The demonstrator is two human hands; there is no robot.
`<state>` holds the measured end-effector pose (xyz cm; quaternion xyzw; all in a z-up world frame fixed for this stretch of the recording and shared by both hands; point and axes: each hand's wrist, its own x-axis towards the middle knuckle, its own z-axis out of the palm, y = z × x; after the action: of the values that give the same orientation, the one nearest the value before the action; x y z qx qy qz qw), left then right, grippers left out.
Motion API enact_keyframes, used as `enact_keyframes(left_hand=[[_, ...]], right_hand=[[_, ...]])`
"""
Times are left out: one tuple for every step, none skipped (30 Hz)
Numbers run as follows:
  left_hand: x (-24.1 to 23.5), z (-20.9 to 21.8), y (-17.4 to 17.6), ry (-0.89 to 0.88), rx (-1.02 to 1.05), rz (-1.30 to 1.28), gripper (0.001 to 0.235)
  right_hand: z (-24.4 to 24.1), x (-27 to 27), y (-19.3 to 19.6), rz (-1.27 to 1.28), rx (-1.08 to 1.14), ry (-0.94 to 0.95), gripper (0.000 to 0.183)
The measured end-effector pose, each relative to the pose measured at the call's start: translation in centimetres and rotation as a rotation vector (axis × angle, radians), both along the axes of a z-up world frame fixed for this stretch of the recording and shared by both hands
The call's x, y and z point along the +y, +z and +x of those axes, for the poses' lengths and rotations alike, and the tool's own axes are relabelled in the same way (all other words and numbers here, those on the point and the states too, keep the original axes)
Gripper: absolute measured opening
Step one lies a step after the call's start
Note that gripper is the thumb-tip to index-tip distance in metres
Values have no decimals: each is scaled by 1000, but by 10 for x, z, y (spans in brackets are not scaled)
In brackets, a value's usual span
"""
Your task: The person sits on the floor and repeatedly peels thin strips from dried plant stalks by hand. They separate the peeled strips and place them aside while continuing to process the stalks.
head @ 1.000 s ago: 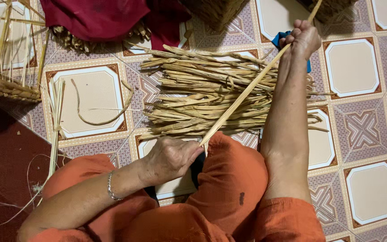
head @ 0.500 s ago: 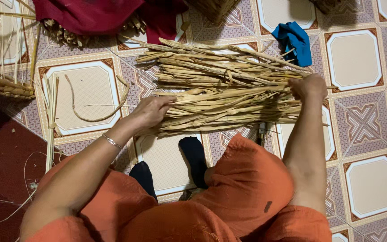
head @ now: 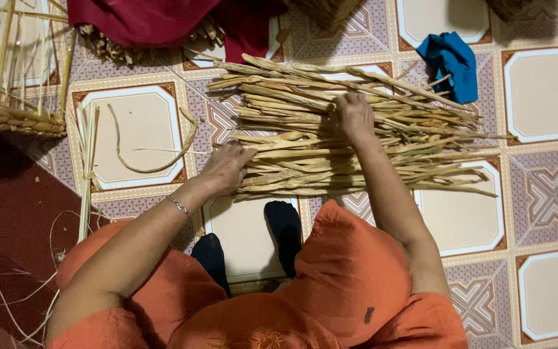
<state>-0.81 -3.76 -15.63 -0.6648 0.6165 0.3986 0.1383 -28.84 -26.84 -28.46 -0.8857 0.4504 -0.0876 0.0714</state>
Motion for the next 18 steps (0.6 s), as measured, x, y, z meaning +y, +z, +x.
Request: enact_keyframes(left_hand=[[0,0,-2,-3,23,-16,62],[1,2,-5,-7,45,-31,64],[1,4,-9,-9,32,-4,65],[2,5,-13,-12,18,23,66],[2,6,-16,-17,6,52,66],[2,6,-18,-9,19,44,64],[2,8,-20,0,30,36,62],[1,9,-21,8,41,27,60],[0,10,-22,15,52,23,58],[-1,9,-23,21,64,19,57],[-2,9,-23,25,77,15,55],[-1,8,-23,29,85,26,54],[-1,7,-22,33,91,34,54],[-2,5,-21,38,97,41,53],[-1,3,-20,14,75,26,52],[0,0,-19,-11,52,11,52],[1,-2,-17,-36,26,-4,52],[1,-3,-14,-41,-7,6,50]], right_hand=[[-5,5,-3,-46,70,26,27],[-8,8,-7,-92,139,51,34],[-12,10,-11,-68,113,42,29],[-17,11,-14,-43,86,32,26],[-21,11,-16,-18,62,21,26],[-25,11,-17,6,67,-7,23],[-28,11,-17,29,70,-34,20],[-28,12,-16,51,73,-61,19],[-28,13,-13,23,27,-13,25],[-28,15,-7,-6,-20,34,31],[-27,18,-1,-35,-66,79,38],[-22,22,5,-78,-61,109,40],[-15,23,11,-124,-58,139,41],[-9,24,14,-171,-55,169,44],[-3,26,16,-202,18,194,42],[2,28,15,-233,91,219,41],[7,28,13,-265,161,243,43],[12,28,9,-243,155,244,38]])
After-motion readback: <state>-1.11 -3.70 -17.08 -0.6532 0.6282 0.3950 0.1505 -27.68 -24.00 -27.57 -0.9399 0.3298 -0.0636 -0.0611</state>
